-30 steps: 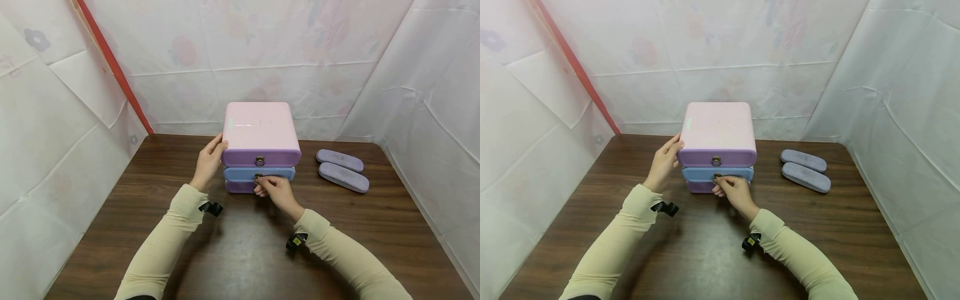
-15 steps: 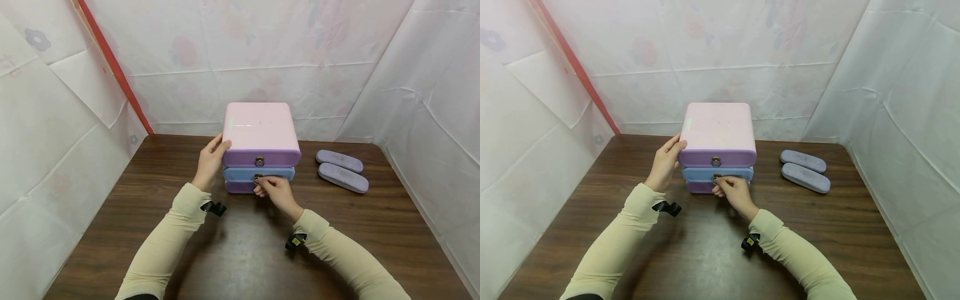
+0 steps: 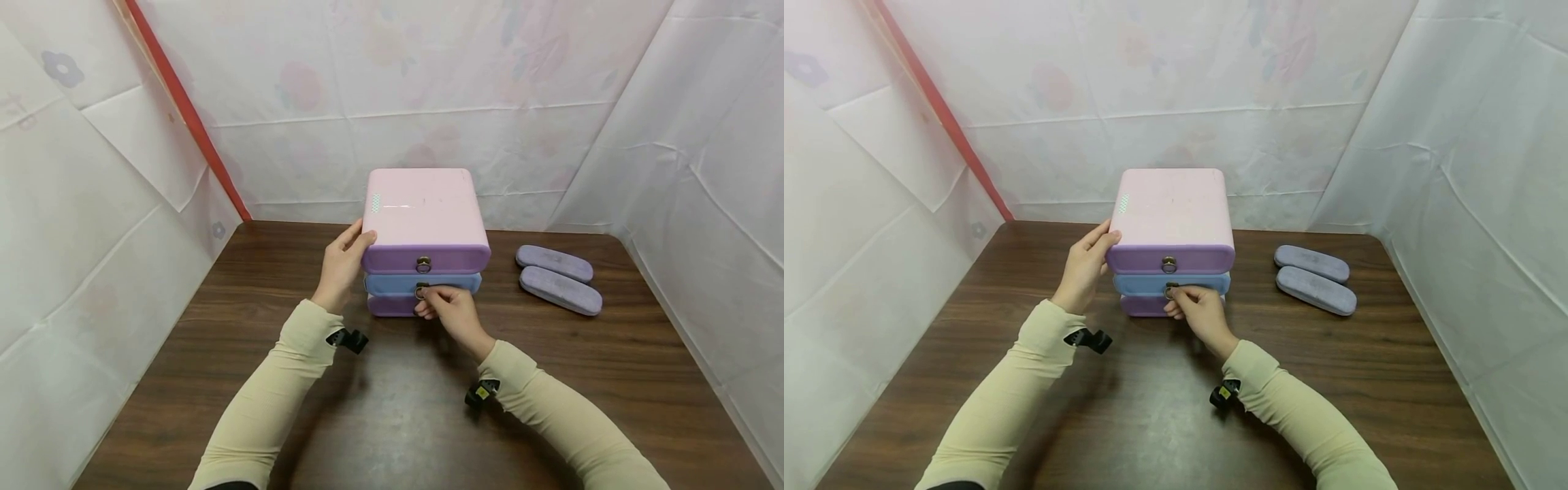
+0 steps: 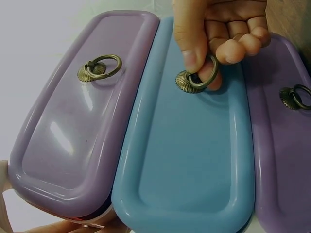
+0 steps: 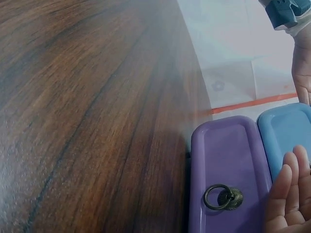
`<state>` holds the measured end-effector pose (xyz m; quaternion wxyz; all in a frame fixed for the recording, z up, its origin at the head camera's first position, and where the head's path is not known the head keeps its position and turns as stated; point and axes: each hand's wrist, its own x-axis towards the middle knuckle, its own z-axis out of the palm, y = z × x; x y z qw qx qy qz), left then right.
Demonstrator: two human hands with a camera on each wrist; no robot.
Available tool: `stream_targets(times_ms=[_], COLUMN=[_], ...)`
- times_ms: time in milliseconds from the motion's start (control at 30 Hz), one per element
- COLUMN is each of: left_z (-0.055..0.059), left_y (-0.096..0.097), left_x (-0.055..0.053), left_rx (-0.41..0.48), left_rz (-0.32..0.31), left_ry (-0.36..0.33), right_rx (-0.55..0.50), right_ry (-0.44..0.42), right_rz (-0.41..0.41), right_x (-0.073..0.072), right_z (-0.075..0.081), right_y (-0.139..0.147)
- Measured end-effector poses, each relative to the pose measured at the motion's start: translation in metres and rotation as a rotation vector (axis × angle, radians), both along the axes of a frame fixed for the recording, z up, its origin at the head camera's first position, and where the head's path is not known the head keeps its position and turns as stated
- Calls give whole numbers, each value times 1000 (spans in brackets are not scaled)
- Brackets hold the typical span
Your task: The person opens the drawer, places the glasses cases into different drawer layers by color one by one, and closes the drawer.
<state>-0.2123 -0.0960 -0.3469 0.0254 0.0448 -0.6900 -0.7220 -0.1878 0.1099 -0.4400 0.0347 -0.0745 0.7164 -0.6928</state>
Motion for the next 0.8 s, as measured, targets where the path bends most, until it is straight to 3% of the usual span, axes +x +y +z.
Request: stream_targets(times_ms=[300,800], left_z=[-1,-4], left_y=[-1,-1], left_x=[1,1], left_rx=[-2,6], left_rz=[-9,-21], left_ry=[1,1], right_rx=[-6,31], right_ry=[-13,-15], right_rz=[36,63], right_x=[-1,0], right_z=[2,-9], right_y=[1,7])
